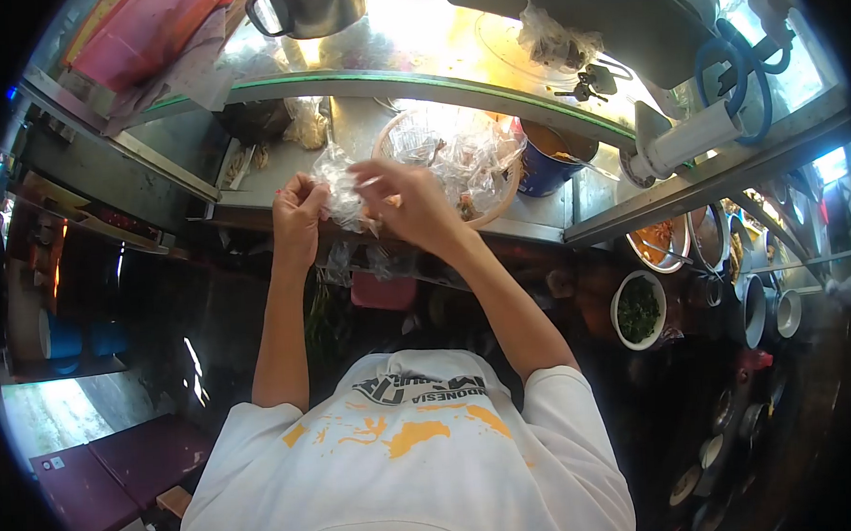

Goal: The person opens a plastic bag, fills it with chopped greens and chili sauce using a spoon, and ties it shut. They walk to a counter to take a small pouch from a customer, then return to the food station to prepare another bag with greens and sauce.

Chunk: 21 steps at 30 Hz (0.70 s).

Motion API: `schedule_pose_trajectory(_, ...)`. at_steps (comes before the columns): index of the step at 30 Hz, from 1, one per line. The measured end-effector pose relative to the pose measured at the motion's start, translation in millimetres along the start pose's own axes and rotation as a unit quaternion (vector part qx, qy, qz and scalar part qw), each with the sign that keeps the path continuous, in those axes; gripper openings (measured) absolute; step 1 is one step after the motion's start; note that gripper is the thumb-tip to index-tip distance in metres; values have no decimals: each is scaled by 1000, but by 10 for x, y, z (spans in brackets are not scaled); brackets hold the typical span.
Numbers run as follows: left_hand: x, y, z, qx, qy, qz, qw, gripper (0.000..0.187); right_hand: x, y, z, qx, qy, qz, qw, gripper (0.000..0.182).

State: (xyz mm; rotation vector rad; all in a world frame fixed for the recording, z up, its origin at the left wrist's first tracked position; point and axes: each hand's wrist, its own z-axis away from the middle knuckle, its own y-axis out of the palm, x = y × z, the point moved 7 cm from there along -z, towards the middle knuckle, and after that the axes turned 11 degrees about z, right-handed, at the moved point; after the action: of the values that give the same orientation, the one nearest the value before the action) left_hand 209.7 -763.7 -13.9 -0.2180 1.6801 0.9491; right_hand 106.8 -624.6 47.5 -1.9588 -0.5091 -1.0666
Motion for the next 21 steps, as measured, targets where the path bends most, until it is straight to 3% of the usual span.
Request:
schedule_pose_trajectory(1,-6,-35,3,-5,8,-6,1000,16,-60,-108,-24,-61,-24,116,991,13)
schedule_pose_trajectory(3,-75,-28,-26,-5,29,-43,999,14,-218,-321,-124,-178,-69,338,922,11)
schedule_pose_trajectory(6,-202,97,-110,26,80,-97,992,24,-707,-380,-258,-91,-40,405,909,11)
schedule_pose_trajectory(9,-392,386,-146,85,70,-143,984,48,-330,-593,-383,-101,-14,282,954,8)
schedule_pose_trajectory(11,-362,521,-244,141,53,-188,971,60,-37,-523,-445,-52,-68,182,980,8)
schedule_pose_trajectory(12,-333,588,-272,135,38,-152,978,42,60,-456,-477,-13,-108,139,984,9)
schedule_pose_trajectory(14,-245,568,-395,103,23,-158,982,26,172,-378,-500,84,-142,107,980,16)
schedule_pose_trajectory(16,-311,515,-423,62,21,-173,983,5,-164,-488,-569,51,-3,35,998,20)
schedule_pose_trajectory(17,-331,475,-448,54,28,-176,983,5,-388,-542,-596,36,68,0,997,23)
schedule_pose_trajectory(18,-342,417,-473,46,35,-178,982,6,-520,-645,-649,4,50,186,981,28)
schedule_pose_trajectory(21,-372,345,-543,48,53,-192,979,8,-939,-615,-680,-7,-54,498,865,27)
